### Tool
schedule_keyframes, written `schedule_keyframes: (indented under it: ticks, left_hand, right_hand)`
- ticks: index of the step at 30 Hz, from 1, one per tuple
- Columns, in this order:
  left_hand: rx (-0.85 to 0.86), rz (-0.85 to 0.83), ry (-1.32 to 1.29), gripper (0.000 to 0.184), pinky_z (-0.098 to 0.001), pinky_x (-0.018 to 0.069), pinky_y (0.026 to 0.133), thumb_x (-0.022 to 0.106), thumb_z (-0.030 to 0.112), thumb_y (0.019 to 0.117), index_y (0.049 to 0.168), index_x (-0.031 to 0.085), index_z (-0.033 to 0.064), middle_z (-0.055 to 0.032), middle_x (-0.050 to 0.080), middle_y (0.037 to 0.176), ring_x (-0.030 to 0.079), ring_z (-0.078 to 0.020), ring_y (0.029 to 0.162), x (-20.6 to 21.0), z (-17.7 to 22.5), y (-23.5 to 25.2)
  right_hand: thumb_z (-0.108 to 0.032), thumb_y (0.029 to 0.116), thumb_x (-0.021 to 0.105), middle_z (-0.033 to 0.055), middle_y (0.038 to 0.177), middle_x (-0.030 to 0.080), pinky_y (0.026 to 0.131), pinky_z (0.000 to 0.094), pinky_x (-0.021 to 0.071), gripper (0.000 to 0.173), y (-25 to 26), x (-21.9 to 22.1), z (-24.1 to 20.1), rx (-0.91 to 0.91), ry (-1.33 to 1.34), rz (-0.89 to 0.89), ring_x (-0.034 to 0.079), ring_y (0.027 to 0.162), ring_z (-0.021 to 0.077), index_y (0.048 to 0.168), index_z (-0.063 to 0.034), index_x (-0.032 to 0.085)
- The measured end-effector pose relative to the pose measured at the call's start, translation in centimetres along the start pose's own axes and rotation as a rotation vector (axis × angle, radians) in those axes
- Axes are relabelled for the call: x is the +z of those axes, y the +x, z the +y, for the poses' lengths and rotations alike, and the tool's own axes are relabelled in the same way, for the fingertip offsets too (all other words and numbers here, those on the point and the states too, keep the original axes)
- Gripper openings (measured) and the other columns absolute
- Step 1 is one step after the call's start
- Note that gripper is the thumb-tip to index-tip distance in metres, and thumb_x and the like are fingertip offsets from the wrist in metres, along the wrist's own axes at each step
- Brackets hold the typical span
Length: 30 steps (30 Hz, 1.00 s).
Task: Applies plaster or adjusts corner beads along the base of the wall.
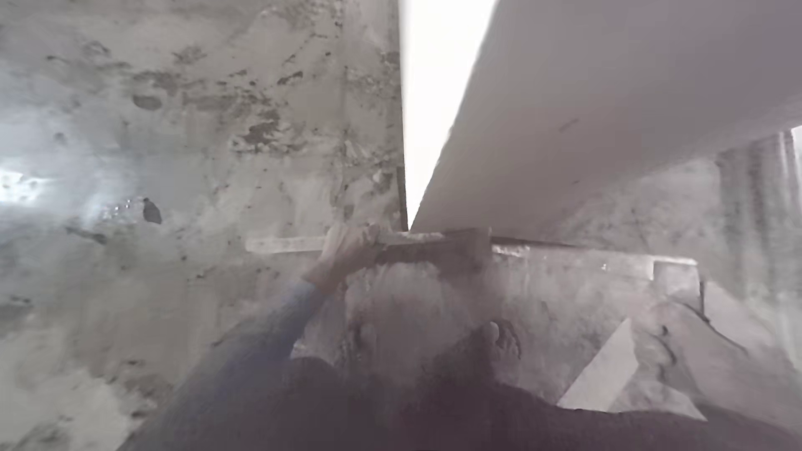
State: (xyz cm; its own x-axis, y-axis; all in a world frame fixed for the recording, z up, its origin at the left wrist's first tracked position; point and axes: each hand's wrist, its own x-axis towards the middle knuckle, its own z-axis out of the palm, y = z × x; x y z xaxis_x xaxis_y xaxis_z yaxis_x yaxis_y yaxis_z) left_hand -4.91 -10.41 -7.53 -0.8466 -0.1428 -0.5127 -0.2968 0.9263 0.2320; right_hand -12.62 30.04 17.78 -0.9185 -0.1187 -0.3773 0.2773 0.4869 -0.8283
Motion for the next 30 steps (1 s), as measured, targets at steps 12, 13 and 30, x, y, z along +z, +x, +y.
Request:
schedule_keyframes:
  ticks: [12,13,30]
  left_hand:
    - [0.013,0.056,0.009,0.032,-0.0593,0.0555,0.082,0.065,0.046,0.0964,0.113,0.073,0.0201,-0.0074,0.074,0.104,0.071,-0.0316,0.098,-0.9,0.4,-0.8]
    - [0.011,0.079,0.029,0.033,-0.0588,0.0566,0.079,0.064,0.048,0.0957,0.113,0.073,0.0209,-0.0065,0.074,0.103,0.072,-0.0309,0.095,-0.5,0.3,-0.5]
    - [-0.02,0.051,-0.003,0.033,-0.0599,0.0554,0.074,0.065,0.047,0.0952,0.108,0.072,0.0177,-0.0079,0.073,0.102,0.071,-0.0336,0.092,0.0,-0.1,-0.1]
  right_hand:
    - [-0.018,0.1009,0.052,-0.0028,0.073,0.064,0.048,0.0261,0.0526,0.018,3.6,7.1,-4.0,-0.339,-0.324,-0.063,0.061,0.056,0.0088,0.106,-0.0075,0.065]
    - [-0.018,0.1011,0.053,-0.0013,0.072,0.063,0.047,0.0273,0.0521,0.017,3.6,7.2,-4.0,-0.323,-0.301,-0.062,0.06,0.055,0.0108,0.106,-0.0072,0.065]
    - [-0.016,0.0993,0.051,-0.0038,0.066,0.059,0.036,0.0235,0.046,0.014,3.6,10.8,-2.2,-0.202,-0.282,-0.005,0.052,0.043,0.0075,0.103,-0.0076,0.062]
